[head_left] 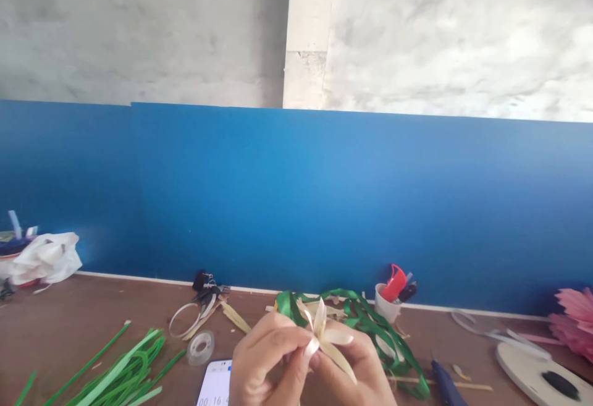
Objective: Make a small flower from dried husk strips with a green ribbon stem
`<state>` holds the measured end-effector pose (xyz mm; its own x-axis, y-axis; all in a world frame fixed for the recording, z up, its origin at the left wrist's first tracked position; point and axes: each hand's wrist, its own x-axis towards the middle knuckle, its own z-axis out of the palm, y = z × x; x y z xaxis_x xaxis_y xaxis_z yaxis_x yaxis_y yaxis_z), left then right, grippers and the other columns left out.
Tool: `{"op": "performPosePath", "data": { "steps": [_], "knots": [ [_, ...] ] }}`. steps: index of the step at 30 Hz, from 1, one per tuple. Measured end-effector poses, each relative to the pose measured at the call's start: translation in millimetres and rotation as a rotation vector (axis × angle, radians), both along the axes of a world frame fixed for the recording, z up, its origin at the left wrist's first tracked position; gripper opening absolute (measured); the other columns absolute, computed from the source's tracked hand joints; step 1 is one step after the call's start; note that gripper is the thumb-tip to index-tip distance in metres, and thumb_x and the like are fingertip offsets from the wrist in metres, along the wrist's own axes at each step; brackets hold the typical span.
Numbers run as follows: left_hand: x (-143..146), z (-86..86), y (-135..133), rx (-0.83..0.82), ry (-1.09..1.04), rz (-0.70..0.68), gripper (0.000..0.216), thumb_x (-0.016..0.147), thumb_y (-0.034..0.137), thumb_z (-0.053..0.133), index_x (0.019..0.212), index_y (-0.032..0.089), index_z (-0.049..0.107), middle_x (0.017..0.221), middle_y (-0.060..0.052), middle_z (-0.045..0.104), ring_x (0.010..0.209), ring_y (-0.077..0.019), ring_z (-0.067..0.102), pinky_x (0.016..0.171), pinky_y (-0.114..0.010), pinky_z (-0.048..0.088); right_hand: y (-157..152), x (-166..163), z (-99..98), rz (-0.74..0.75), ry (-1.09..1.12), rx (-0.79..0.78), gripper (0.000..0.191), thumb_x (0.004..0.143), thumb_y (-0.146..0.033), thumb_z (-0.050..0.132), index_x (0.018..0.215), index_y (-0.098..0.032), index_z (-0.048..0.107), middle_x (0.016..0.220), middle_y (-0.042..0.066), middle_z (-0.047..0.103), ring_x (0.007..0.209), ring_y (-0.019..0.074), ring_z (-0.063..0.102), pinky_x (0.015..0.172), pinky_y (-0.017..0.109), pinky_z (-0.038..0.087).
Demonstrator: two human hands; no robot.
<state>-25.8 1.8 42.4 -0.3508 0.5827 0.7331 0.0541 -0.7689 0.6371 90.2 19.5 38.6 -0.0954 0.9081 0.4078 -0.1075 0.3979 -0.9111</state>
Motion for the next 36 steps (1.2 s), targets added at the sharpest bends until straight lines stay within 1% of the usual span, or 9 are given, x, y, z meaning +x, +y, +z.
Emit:
{"op": "performPosePath", "data": {
  "steps": [4, 10, 15, 18, 21, 24, 28, 33, 36],
  "knots": [
    [-4, 4.0, -1, -0.065, 0.032, -0.072, 0.016, 0.079, 0.023, 0.064, 0.065, 0.024, 0.071, 0.057, -0.002, 0.054, 0.050, -0.0152, 0.046, 0.048, -0.028, 0.035, 7, 0, -1.2, 0.046, -0.044, 0.121, 0.027, 0.076, -0.043, 0.069, 0.064, -0.019, 0.069, 0.061, 0.003, 0.065, 0.057, 0.0162, 0.057, 0.054, 0.024, 0.047],
    [-12, 7.7, -2, -0.144, 0.128, -0.062, 0.013, 0.079, 0.017, 0.062, 0.068, 0.021, 0.067, 0.061, -0.003, 0.058, 0.056, -0.0166, 0.051, 0.054, -0.027, 0.040, 4, 6, 4.3, -0.093, -0.292, 0.416, 0.015, 0.084, -0.020, 0.060, 0.070, -0.019, 0.065, 0.063, 0.002, 0.064, 0.054, 0.0137, 0.056, 0.051, 0.023, 0.044],
    [-13, 12.5, -1, -0.299, 0.032, -0.113, 0.013, 0.078, 0.022, 0.064, 0.066, 0.020, 0.070, 0.066, -0.003, 0.062, 0.059, -0.0152, 0.054, 0.052, -0.024, 0.042, 2, 3, 10.2, -0.166, -0.443, 0.539, 0.014, 0.085, -0.013, 0.054, 0.077, -0.018, 0.063, 0.066, 0.002, 0.064, 0.053, 0.0124, 0.054, 0.049, 0.023, 0.043],
    [-16, 13.6, 0, -0.365, 0.029, -0.122, 0.011, 0.076, 0.023, 0.067, 0.067, 0.019, 0.072, 0.066, -0.003, 0.063, 0.059, -0.0152, 0.056, 0.051, -0.023, 0.044, 2, 1, 14.0, -0.195, -0.468, 0.511, 0.015, 0.084, -0.015, 0.053, 0.072, -0.019, 0.062, 0.063, 0.001, 0.062, 0.050, 0.0119, 0.052, 0.048, 0.023, 0.042],
    [-23, 10.1, 7, -0.339, -0.015, -0.023, 0.008, 0.075, 0.021, 0.068, 0.069, 0.019, 0.073, 0.069, -0.003, 0.064, 0.062, -0.0149, 0.057, 0.054, -0.023, 0.045, 3, 9, 11.4, -0.187, -0.483, 0.282, 0.006, 0.082, -0.022, 0.057, 0.080, -0.019, 0.062, 0.064, 0.000, 0.062, 0.052, 0.0123, 0.053, 0.047, 0.021, 0.041],
    [-32, 2.7, 21, -0.277, -0.046, 0.081, 0.005, 0.074, 0.020, 0.069, 0.071, 0.020, 0.073, 0.068, 0.000, 0.064, 0.063, -0.0137, 0.057, 0.058, -0.022, 0.046, 2, 23, -7.6, -0.118, -0.599, 0.066, 0.013, 0.080, -0.024, 0.056, 0.069, -0.020, 0.063, 0.054, -0.004, 0.057, 0.047, 0.0108, 0.047, 0.043, 0.020, 0.034],
    [-36, -5.3, 35, -0.257, -0.077, 0.107, 0.005, 0.075, 0.021, 0.069, 0.073, 0.019, 0.073, 0.068, 0.000, 0.064, 0.063, -0.0136, 0.058, 0.059, -0.022, 0.046, 1, 24, -51.9, -0.006, -1.110, 0.011, 0.025, 0.060, -0.012, 0.062, 0.037, -0.019, 0.055, 0.034, -0.006, 0.043, 0.038, 0.0088, 0.037, 0.039, 0.021, 0.021],
    [-34, -5.5, 33, -0.279, -0.087, 0.106, 0.009, 0.075, 0.025, 0.069, 0.073, 0.017, 0.073, 0.070, -0.002, 0.064, 0.065, -0.0151, 0.059, 0.058, -0.023, 0.047, 16, 0, -95.8, -0.145, -1.251, -0.013, 0.018, 0.060, -0.008, 0.059, 0.052, -0.019, 0.070, 0.054, 0.007, 0.069, 0.051, 0.0199, 0.061, 0.049, 0.026, 0.039],
    [-36, -4.7, 32, -0.285, -0.107, 0.123, 0.009, 0.076, 0.026, 0.069, 0.075, 0.017, 0.073, 0.071, -0.002, 0.065, 0.068, -0.0155, 0.060, 0.061, -0.024, 0.048, 25, -7, -109.4, -0.178, -1.289, -0.026, 0.022, 0.059, -0.002, 0.056, 0.058, -0.016, 0.073, 0.062, 0.014, 0.073, 0.057, 0.0268, 0.067, 0.054, 0.031, 0.044]
  ]
}}
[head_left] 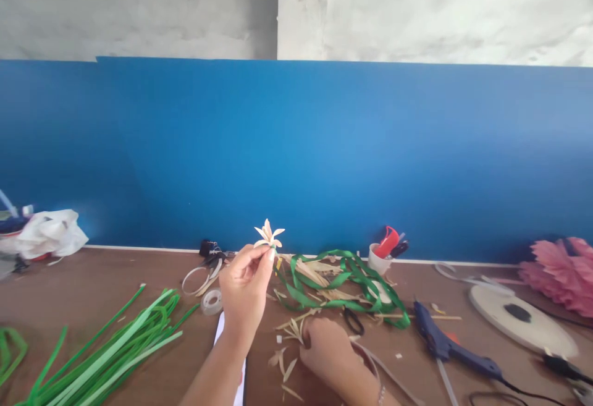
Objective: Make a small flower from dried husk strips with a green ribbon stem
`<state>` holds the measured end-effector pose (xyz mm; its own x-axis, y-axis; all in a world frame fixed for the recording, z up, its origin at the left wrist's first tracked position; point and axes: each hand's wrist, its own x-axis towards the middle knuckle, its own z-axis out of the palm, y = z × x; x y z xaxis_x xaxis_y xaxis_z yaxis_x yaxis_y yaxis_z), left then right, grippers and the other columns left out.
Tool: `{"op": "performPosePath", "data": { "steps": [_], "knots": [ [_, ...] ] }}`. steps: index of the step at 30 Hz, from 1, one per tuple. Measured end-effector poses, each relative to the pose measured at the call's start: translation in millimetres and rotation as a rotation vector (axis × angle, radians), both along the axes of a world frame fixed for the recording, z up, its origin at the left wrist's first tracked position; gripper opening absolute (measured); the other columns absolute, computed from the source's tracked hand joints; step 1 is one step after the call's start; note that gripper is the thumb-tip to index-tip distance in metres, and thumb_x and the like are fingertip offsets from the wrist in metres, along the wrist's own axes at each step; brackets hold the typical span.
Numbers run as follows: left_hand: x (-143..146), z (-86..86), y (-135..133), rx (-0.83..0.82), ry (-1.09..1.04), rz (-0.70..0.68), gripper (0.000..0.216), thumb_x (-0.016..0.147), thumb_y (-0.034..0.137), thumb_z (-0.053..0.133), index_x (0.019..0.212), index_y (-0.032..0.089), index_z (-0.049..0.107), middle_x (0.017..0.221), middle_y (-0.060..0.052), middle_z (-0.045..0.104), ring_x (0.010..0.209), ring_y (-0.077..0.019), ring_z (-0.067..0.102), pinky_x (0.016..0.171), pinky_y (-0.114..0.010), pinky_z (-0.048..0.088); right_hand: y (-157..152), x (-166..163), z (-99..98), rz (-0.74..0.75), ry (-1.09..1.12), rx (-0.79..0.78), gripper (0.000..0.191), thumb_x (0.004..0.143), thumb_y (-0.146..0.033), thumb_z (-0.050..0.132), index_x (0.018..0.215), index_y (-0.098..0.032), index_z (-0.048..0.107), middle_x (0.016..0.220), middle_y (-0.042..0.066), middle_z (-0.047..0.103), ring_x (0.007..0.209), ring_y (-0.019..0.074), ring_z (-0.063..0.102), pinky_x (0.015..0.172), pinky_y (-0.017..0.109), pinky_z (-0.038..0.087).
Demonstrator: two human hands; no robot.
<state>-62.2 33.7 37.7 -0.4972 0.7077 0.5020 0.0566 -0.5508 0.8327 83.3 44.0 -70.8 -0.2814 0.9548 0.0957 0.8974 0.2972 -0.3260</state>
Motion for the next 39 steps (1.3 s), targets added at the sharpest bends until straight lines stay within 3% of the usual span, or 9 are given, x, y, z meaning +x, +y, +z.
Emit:
{"op": "performPosePath", "data": {
  "steps": [3, 6, 11, 12, 14, 16, 19, 25, 39],
  "knots": [
    [-3, -0.1, 2, -0.003, -0.023, 0.011, 0.009, 0.075, 0.026, 0.070, 0.075, 0.018, 0.073, 0.072, -0.001, 0.065, 0.068, -0.0146, 0.059, 0.063, -0.024, 0.048, 3, 1, -4.3, -0.014, 0.005, -0.002, 0.028, 0.057, 0.003, 0.052, 0.057, -0.016, 0.072, 0.064, 0.014, 0.074, 0.059, 0.0267, 0.068, 0.056, 0.032, 0.046],
    [-6, -0.1, 4, -0.015, -0.050, 0.013, 0.007, 0.075, 0.025, 0.070, 0.074, 0.018, 0.073, 0.070, 0.000, 0.064, 0.066, -0.0132, 0.057, 0.061, -0.023, 0.046, 2, 11, 2.6, 0.029, 0.065, -0.046, 0.028, 0.050, 0.004, 0.052, 0.048, -0.018, 0.069, 0.054, 0.008, 0.071, 0.054, 0.0222, 0.065, 0.052, 0.028, 0.044],
    [-4, 3.2, 3, -0.039, -0.086, -0.010, 0.007, 0.074, 0.024, 0.071, 0.072, 0.018, 0.073, 0.069, 0.000, 0.064, 0.065, -0.0120, 0.055, 0.060, -0.021, 0.044, -8, 45, 49.0, 0.225, 0.279, -0.163, 0.027, 0.048, 0.002, 0.054, 0.052, -0.020, 0.068, 0.050, -0.004, 0.064, 0.046, 0.0113, 0.054, 0.042, 0.018, 0.033],
    [-2, 4.4, 2, -0.042, -0.089, -0.018, 0.006, 0.074, 0.024, 0.071, 0.071, 0.018, 0.073, 0.068, 0.001, 0.063, 0.064, -0.0117, 0.054, 0.059, -0.020, 0.044, -10, 50, 62.7, 0.331, 0.434, -0.280, 0.026, 0.051, 0.002, 0.055, 0.058, -0.020, 0.069, 0.052, -0.004, 0.063, 0.048, 0.0103, 0.052, 0.043, 0.017, 0.033],
    [3, 7.0, -2, -0.055, -0.089, -0.040, 0.007, 0.072, 0.023, 0.071, 0.068, 0.018, 0.072, 0.065, 0.001, 0.062, 0.062, -0.0113, 0.053, 0.059, -0.020, 0.043, -12, 52, 90.3, 0.387, 0.818, -0.406, 0.015, 0.059, -0.004, 0.062, 0.059, -0.019, 0.066, 0.051, -0.005, 0.056, 0.044, 0.0080, 0.044, 0.042, 0.018, 0.030],
    [8, 8.9, -6, -0.090, -0.086, -0.075, 0.009, 0.072, 0.024, 0.071, 0.066, 0.017, 0.072, 0.063, 0.001, 0.062, 0.060, -0.0108, 0.052, 0.058, -0.020, 0.042, -10, 43, 113.2, 0.456, 1.184, -0.387, 0.011, 0.066, -0.014, 0.069, 0.059, -0.020, 0.062, 0.057, -0.004, 0.057, 0.049, 0.0087, 0.044, 0.047, 0.020, 0.034],
    [14, 10.6, -12, -0.197, -0.098, -0.140, 0.012, 0.071, 0.029, 0.072, 0.068, 0.017, 0.073, 0.057, 0.001, 0.061, 0.054, -0.0097, 0.049, 0.052, -0.019, 0.041, -3, 16, 129.6, 0.522, 1.512, -0.254, 0.017, 0.071, -0.025, 0.074, 0.060, -0.020, 0.061, 0.064, -0.003, 0.054, 0.056, 0.0102, 0.044, 0.053, 0.022, 0.037],
    [20, 15.1, -21, -0.246, -0.155, -0.225, 0.017, 0.067, 0.033, 0.075, 0.068, 0.016, 0.073, 0.045, 0.003, 0.055, 0.042, -0.0079, 0.046, 0.045, -0.018, 0.039, 10, -21, 113.5, 0.471, 1.699, -0.178, 0.019, 0.072, -0.032, 0.076, 0.063, -0.020, 0.064, 0.076, -0.002, 0.049, 0.058, 0.0106, 0.044, 0.053, 0.024, 0.037],
    [28, 12.8, -24, -0.330, -0.208, -0.264, 0.027, 0.067, 0.039, 0.074, 0.075, 0.013, 0.073, 0.040, 0.000, 0.056, 0.035, -0.0060, 0.043, 0.035, -0.014, 0.025, 5, -19, 99.1, 0.331, 1.651, 0.007, 0.015, 0.075, -0.028, 0.074, 0.065, -0.021, 0.066, 0.077, 0.000, 0.054, 0.062, 0.0125, 0.050, 0.050, 0.023, 0.039]
  ]
}}
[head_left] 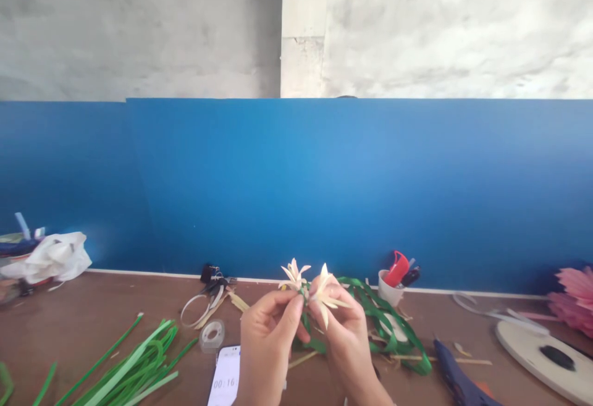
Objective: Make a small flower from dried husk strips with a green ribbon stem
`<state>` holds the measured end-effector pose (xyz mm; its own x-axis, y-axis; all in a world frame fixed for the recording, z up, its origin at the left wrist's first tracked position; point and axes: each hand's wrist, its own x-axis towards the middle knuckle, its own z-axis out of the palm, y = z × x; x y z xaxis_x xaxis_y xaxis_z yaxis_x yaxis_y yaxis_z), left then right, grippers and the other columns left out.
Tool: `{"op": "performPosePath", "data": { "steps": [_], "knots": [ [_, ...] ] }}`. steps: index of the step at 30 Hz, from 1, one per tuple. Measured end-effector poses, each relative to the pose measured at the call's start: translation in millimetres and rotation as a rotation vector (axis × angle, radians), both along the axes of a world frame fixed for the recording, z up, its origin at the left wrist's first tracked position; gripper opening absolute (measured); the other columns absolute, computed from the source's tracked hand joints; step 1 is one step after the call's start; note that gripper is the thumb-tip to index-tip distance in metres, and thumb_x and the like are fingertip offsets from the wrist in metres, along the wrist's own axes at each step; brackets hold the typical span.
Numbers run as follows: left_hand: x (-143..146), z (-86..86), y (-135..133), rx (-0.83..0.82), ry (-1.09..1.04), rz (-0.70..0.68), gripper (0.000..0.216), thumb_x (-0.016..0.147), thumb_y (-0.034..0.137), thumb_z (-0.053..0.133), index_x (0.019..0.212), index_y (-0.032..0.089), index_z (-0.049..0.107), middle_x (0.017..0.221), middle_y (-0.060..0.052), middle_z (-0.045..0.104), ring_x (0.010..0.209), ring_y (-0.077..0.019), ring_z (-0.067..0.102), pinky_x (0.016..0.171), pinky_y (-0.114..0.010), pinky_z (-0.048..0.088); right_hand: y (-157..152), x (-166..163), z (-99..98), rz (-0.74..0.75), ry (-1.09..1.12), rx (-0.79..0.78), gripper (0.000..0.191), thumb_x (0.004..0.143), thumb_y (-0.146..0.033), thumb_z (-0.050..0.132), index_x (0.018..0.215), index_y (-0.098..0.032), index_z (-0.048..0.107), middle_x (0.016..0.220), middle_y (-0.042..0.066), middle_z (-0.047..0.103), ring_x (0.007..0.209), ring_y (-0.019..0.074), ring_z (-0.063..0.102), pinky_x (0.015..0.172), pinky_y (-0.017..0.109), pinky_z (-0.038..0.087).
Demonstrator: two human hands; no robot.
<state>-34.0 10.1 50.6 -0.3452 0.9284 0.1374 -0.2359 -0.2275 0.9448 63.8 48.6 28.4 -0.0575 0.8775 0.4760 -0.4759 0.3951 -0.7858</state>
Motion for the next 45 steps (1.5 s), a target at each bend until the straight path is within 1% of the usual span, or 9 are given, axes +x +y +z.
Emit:
{"op": "performPosePath", "data": {
  "steps": [8, 13, 17, 23, 27, 32, 38, 42, 45],
  "knots": [
    [9, 2.7, -2, 0.035, -0.110, 0.067, 0.022, 0.063, 0.033, 0.077, 0.070, 0.013, 0.074, 0.043, -0.001, 0.060, 0.038, -0.0079, 0.050, 0.035, -0.013, 0.029, 7, 0, -11.6, -0.046, -0.030, 0.142, 0.006, 0.081, -0.024, 0.070, 0.074, -0.023, 0.069, 0.079, 0.001, 0.054, 0.074, 0.0163, 0.057, 0.065, 0.029, 0.048],
    [15, 8.3, -6, 0.062, -0.237, 0.079, 0.019, 0.050, 0.021, 0.082, 0.066, 0.015, 0.075, 0.049, -0.002, 0.067, 0.039, -0.0082, 0.053, 0.036, -0.015, 0.035, 8, -1, -13.8, 0.009, 0.030, 0.138, 0.006, 0.083, -0.022, 0.067, 0.078, -0.026, 0.070, 0.083, 0.001, 0.054, 0.071, 0.0148, 0.057, 0.055, 0.025, 0.046],
    [15, 9.7, -6, 0.060, -0.269, 0.080, 0.018, 0.049, 0.018, 0.082, 0.065, 0.016, 0.075, 0.051, -0.001, 0.069, 0.040, -0.0061, 0.052, 0.042, -0.015, 0.042, 5, -1, -10.7, 0.022, 0.039, 0.113, 0.005, 0.083, -0.025, 0.068, 0.078, -0.025, 0.069, 0.083, 0.001, 0.054, 0.066, 0.0137, 0.054, 0.050, 0.024, 0.045],
    [9, 5.2, -3, 0.083, -0.209, 0.041, 0.015, 0.054, 0.022, 0.082, 0.067, 0.017, 0.076, 0.052, -0.001, 0.069, 0.043, -0.0073, 0.052, 0.045, -0.016, 0.043, 3, 0, -8.1, -0.031, 0.020, 0.117, 0.007, 0.080, -0.027, 0.071, 0.074, -0.024, 0.070, 0.078, 0.002, 0.056, 0.072, 0.0168, 0.057, 0.065, 0.031, 0.049],
    [1, 4.4, -2, 0.097, -0.106, -0.020, 0.017, 0.057, 0.025, 0.082, 0.070, 0.017, 0.077, 0.062, -0.004, 0.073, 0.048, -0.0091, 0.054, 0.048, -0.018, 0.046, 2, 0, -6.9, 0.056, 0.005, 0.077, 0.011, 0.081, -0.028, 0.068, 0.071, -0.023, 0.068, 0.080, 0.001, 0.057, 0.061, 0.0135, 0.055, 0.051, 0.025, 0.046],
    [-6, 6.2, 0, 0.051, -0.111, 0.041, 0.021, 0.058, 0.028, 0.082, 0.074, 0.016, 0.076, 0.062, -0.005, 0.073, 0.048, -0.0090, 0.052, 0.047, -0.018, 0.043, 6, 15, -5.6, -0.051, -0.077, 0.005, 0.014, 0.075, -0.032, 0.074, 0.074, -0.022, 0.065, 0.076, 0.000, 0.060, 0.064, 0.0133, 0.054, 0.054, 0.022, 0.045],
    [-9, 6.6, 4, 0.017, -0.148, 0.032, 0.020, 0.058, 0.026, 0.082, 0.073, 0.016, 0.076, 0.045, 0.003, 0.058, 0.044, -0.0069, 0.045, 0.046, -0.017, 0.039, 19, 42, -11.4, -0.059, -0.346, -0.232, 0.034, 0.067, -0.046, 0.078, 0.064, -0.016, 0.062, 0.054, -0.001, 0.055, 0.046, 0.0091, 0.042, 0.042, 0.021, 0.033],
    [-8, 6.7, 4, -0.010, -0.214, -0.015, 0.021, 0.055, 0.025, 0.084, 0.072, 0.016, 0.076, 0.049, 0.002, 0.061, 0.046, -0.0055, 0.045, 0.046, -0.015, 0.037, 16, 45, -7.1, -0.045, -0.416, -0.216, 0.038, 0.067, -0.052, 0.074, 0.067, -0.016, 0.063, 0.058, 0.001, 0.059, 0.047, 0.0103, 0.044, 0.043, 0.022, 0.034],
    [-8, 8.4, 3, -0.021, -0.263, -0.015, 0.021, 0.053, 0.025, 0.085, 0.070, 0.016, 0.076, 0.050, 0.002, 0.062, 0.046, -0.0041, 0.046, 0.048, -0.014, 0.038, 9, 44, -0.1, -0.015, -0.422, -0.162, 0.036, 0.078, -0.054, 0.064, 0.071, -0.019, 0.059, 0.065, 0.000, 0.058, 0.052, 0.0110, 0.045, 0.049, 0.024, 0.039]
  ]
}}
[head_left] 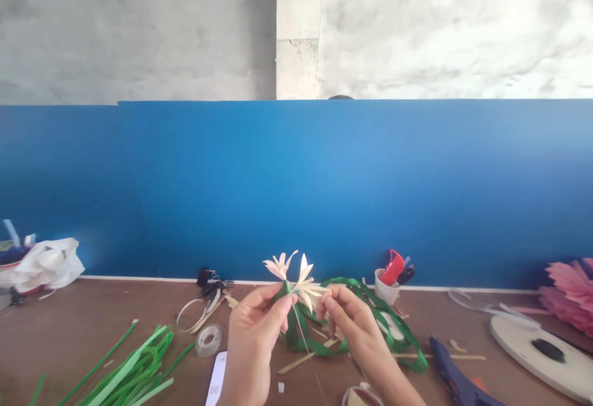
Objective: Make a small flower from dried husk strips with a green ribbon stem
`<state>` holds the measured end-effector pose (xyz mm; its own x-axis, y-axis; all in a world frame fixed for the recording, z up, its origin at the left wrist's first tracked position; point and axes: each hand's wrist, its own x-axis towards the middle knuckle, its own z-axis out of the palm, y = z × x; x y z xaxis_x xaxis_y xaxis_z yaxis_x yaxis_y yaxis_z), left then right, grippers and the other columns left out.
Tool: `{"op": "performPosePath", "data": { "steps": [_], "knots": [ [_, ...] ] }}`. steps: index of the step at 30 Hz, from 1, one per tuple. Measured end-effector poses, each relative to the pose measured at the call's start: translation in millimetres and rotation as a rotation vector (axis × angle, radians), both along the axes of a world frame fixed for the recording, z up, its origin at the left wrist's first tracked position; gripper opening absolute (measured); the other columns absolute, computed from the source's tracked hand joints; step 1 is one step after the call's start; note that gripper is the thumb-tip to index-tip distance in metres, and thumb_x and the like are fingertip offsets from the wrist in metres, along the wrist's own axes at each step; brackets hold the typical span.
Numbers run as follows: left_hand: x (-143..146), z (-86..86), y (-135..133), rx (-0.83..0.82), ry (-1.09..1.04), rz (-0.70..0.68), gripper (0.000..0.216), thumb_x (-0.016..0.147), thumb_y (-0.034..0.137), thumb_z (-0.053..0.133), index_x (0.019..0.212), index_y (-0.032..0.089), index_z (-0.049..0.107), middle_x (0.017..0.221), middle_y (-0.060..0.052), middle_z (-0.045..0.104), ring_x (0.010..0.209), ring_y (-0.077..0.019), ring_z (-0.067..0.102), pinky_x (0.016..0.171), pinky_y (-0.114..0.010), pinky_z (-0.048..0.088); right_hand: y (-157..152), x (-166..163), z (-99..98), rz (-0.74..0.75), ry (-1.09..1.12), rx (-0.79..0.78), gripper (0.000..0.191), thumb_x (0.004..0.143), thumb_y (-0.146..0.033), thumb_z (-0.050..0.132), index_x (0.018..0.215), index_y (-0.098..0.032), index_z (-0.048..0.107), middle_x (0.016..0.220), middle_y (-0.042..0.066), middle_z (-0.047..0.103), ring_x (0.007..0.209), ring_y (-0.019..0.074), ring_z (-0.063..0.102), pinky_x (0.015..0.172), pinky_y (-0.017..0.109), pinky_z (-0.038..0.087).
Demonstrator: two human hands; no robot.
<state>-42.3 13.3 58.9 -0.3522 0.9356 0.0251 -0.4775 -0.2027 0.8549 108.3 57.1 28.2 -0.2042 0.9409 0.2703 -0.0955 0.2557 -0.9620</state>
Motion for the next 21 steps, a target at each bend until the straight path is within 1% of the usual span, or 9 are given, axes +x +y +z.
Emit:
{"op": "performPosePath", "data": {
  "steps": [2, 4, 6, 8, 10, 13, 15, 18, 21],
  "knots": [
    [-1, 1.2, 0, 0.005, -0.032, 0.012, 0.022, 0.052, 0.024, 0.086, 0.069, 0.017, 0.076, 0.047, 0.004, 0.059, 0.045, -0.0037, 0.046, 0.047, -0.013, 0.037, -2, 0, 2.2, -0.011, -0.024, 0.045, 0.035, 0.087, -0.051, 0.054, 0.070, -0.021, 0.056, 0.069, -0.001, 0.054, 0.057, 0.0124, 0.046, 0.058, 0.026, 0.041],
    [-2, 2.3, 0, 0.007, -0.052, 0.035, 0.024, 0.049, 0.024, 0.087, 0.069, 0.017, 0.076, 0.049, 0.003, 0.062, 0.044, -0.0033, 0.046, 0.043, -0.012, 0.033, 0, 2, 1.1, -0.039, -0.044, 0.082, 0.038, 0.091, -0.049, 0.047, 0.066, -0.021, 0.053, 0.067, -0.002, 0.051, 0.060, 0.0135, 0.044, 0.061, 0.027, 0.040],
    [-3, 3.2, 0, -0.001, -0.055, 0.059, 0.026, 0.047, 0.024, 0.087, 0.069, 0.017, 0.076, 0.055, 0.000, 0.067, 0.043, -0.0036, 0.047, 0.039, -0.012, 0.029, 6, 7, -2.0, -0.062, -0.037, 0.099, 0.043, 0.091, -0.049, 0.044, 0.058, -0.022, 0.046, 0.060, -0.002, 0.047, 0.056, 0.0135, 0.041, 0.057, 0.027, 0.037],
    [-4, 3.8, 0, -0.008, -0.050, 0.078, 0.026, 0.046, 0.024, 0.087, 0.069, 0.017, 0.076, 0.059, -0.002, 0.070, 0.043, -0.0042, 0.047, 0.037, -0.012, 0.028, 14, 13, -5.6, -0.090, -0.025, 0.096, 0.046, 0.089, -0.050, 0.045, 0.053, -0.022, 0.037, 0.052, -0.005, 0.039, 0.051, 0.0123, 0.035, 0.053, 0.026, 0.034],
    [-3, 3.8, 0, -0.014, -0.041, 0.087, 0.026, 0.047, 0.024, 0.086, 0.070, 0.017, 0.076, 0.062, -0.003, 0.071, 0.043, -0.0047, 0.046, 0.036, -0.013, 0.028, 21, 19, -8.4, -0.124, -0.039, 0.086, 0.045, 0.087, -0.049, 0.049, 0.052, -0.022, 0.037, 0.051, -0.006, 0.035, 0.049, 0.0111, 0.033, 0.051, 0.025, 0.031],
    [-1, 2.2, 1, -0.022, -0.016, 0.091, 0.027, 0.049, 0.026, 0.084, 0.072, 0.016, 0.077, 0.067, -0.006, 0.074, 0.042, -0.0047, 0.045, 0.035, -0.014, 0.028, 24, 22, -10.1, -0.171, -0.094, 0.074, 0.032, 0.081, -0.043, 0.059, 0.060, -0.020, 0.050, 0.056, -0.006, 0.042, 0.052, 0.0108, 0.036, 0.051, 0.024, 0.030],
    [1, 0.2, 1, -0.027, 0.001, 0.084, 0.027, 0.049, 0.027, 0.083, 0.074, 0.015, 0.077, 0.067, -0.007, 0.074, 0.041, -0.0047, 0.045, 0.034, -0.014, 0.027, 23, 21, -9.7, -0.194, -0.139, 0.069, 0.024, 0.077, -0.036, 0.064, 0.062, -0.019, 0.054, 0.058, -0.004, 0.048, 0.054, 0.0117, 0.041, 0.052, 0.025, 0.033],
    [2, -2.3, 2, -0.035, 0.011, 0.087, 0.027, 0.049, 0.026, 0.083, 0.074, 0.016, 0.077, 0.068, -0.007, 0.074, 0.043, -0.0061, 0.049, 0.034, -0.015, 0.029, 20, 19, -7.7, -0.228, -0.186, 0.065, 0.015, 0.072, -0.026, 0.066, 0.062, -0.018, 0.059, 0.063, -0.001, 0.057, 0.058, 0.0136, 0.048, 0.054, 0.025, 0.036],
    [3, -3.0, 2, -0.037, 0.002, 0.096, 0.027, 0.049, 0.025, 0.083, 0.073, 0.016, 0.076, 0.069, -0.008, 0.074, 0.043, -0.0065, 0.050, 0.034, -0.014, 0.030, 23, 23, -7.9, -0.267, -0.195, 0.061, 0.010, 0.069, -0.025, 0.065, 0.064, -0.018, 0.061, 0.062, 0.000, 0.061, 0.056, 0.0138, 0.051, 0.052, 0.025, 0.037]
  ]
}}
